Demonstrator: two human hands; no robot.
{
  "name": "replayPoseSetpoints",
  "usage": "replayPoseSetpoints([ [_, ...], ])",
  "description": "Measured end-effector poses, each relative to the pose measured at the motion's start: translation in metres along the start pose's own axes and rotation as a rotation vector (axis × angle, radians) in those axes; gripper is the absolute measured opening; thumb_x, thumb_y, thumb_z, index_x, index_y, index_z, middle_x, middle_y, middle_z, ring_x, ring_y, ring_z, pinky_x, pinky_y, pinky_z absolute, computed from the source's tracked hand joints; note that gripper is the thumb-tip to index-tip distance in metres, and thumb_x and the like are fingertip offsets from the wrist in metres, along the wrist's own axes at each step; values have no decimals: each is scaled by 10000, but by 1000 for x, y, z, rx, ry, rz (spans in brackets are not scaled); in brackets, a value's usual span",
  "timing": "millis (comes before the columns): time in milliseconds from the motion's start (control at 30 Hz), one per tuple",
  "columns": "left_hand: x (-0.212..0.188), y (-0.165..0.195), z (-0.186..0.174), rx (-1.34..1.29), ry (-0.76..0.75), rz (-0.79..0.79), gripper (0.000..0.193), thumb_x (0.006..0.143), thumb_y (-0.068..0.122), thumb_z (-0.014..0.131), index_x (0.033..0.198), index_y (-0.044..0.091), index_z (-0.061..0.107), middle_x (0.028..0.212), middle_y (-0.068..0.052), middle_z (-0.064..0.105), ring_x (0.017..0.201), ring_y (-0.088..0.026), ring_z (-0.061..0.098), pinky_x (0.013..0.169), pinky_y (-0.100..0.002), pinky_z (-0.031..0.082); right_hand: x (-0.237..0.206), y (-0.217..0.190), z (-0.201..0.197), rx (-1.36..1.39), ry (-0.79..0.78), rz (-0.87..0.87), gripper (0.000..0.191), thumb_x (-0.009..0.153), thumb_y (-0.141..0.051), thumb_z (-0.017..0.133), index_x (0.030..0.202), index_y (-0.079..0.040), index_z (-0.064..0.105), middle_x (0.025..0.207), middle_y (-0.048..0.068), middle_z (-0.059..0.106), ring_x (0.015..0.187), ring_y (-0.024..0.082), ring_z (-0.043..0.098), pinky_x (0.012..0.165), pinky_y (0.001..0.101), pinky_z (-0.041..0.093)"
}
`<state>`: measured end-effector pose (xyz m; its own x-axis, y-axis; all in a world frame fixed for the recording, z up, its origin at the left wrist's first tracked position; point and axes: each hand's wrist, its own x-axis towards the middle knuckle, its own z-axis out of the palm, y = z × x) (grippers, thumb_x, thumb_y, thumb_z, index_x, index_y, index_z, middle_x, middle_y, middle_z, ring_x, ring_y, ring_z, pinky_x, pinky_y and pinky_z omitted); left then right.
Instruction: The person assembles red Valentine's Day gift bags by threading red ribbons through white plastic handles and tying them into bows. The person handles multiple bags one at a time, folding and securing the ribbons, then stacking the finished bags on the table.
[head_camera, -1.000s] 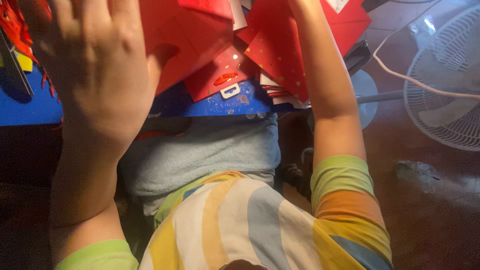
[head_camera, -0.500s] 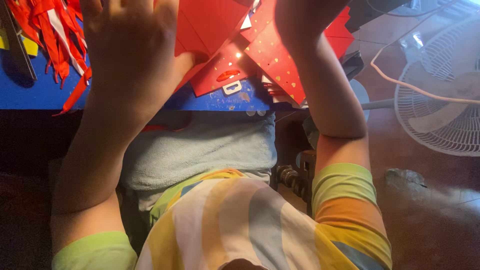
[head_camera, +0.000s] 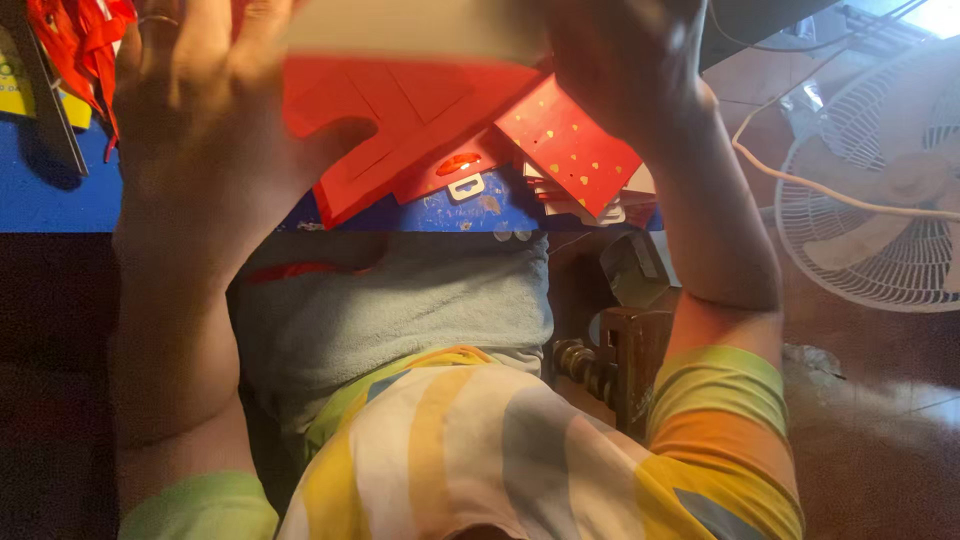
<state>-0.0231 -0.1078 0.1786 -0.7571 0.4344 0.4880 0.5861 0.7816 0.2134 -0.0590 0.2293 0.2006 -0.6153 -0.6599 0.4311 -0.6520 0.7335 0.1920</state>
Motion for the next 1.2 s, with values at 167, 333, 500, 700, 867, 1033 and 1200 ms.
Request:
replayPoseSetpoints([
  [167, 6, 8, -9, -65, -12, 25, 908, 798, 366, 946, 1446, -72, 484, 1391, -218, 535, 1241, -418, 565, 983, -476, 504, 22, -48, -25, -80, -29, -182, 47, 949, -83, 667, 978, -114, 646, 868, 4, 623, 782, 174, 657, 681, 328, 502],
  [333, 8, 34, -4, -164, -163, -21, 928, 728, 27, 848, 1545, -48, 415, 1499, -189, 474, 1268, -392, 549, 999, -433, 517, 35, -71, 36, -167, -328, -124, 59, 850, -185, 699, 901, -158, 688, 789, 33, 659, 715, 209, 680, 570, 363, 514],
  [500, 2, 56, 7, -169, -90, 42, 950, 757, 124, 900, 1534, -59, 386, 1556, -168, 432, 1440, -362, 450, 1115, -408, 516, 53, -69, 118, -53, -549, -218, 89, 879, -177, 689, 955, -130, 697, 843, 56, 680, 751, 226, 685, 584, 376, 519],
  [700, -3, 55, 14, -201, -112, 41, 975, 782, 120, 904, 1575, -58, 367, 1602, -157, 404, 1490, -371, 414, 1150, -373, 515, 60, -59, 146, 17, -713, -195, 111, 875, -178, 689, 972, -125, 699, 864, 67, 686, 775, 238, 687, 604, 385, 523],
  [867, -2, 48, 17, -188, -97, 45, 963, 779, 156, 923, 1551, -42, 383, 1593, -152, 417, 1484, -379, 412, 1107, -385, 533, 70, -60, 150, 38, -766, -175, 130, 871, -179, 689, 987, -120, 700, 881, 76, 691, 795, 249, 689, 622, 392, 526],
  [1033, 0, 41, 13, -181, -65, 49, 924, 799, 161, 924, 1536, -45, 406, 1573, -157, 436, 1447, -397, 451, 1081, -400, 543, 75, -61, 152, 43, -776, -165, 149, 868, -180, 689, 1001, -116, 702, 899, 85, 696, 815, 259, 691, 639, 399, 530],
  [1200, 1, 39, 10, -204, -72, 34, 846, 774, 132, 919, 1483, -35, 488, 1410, -164, 512, 1335, -400, 512, 963, -430, 555, 67, -64, 150, 55, -759, -165, 168, 864, -180, 689, 1016, -111, 703, 917, 94, 702, 834, 270, 693, 656, 407, 534],
])
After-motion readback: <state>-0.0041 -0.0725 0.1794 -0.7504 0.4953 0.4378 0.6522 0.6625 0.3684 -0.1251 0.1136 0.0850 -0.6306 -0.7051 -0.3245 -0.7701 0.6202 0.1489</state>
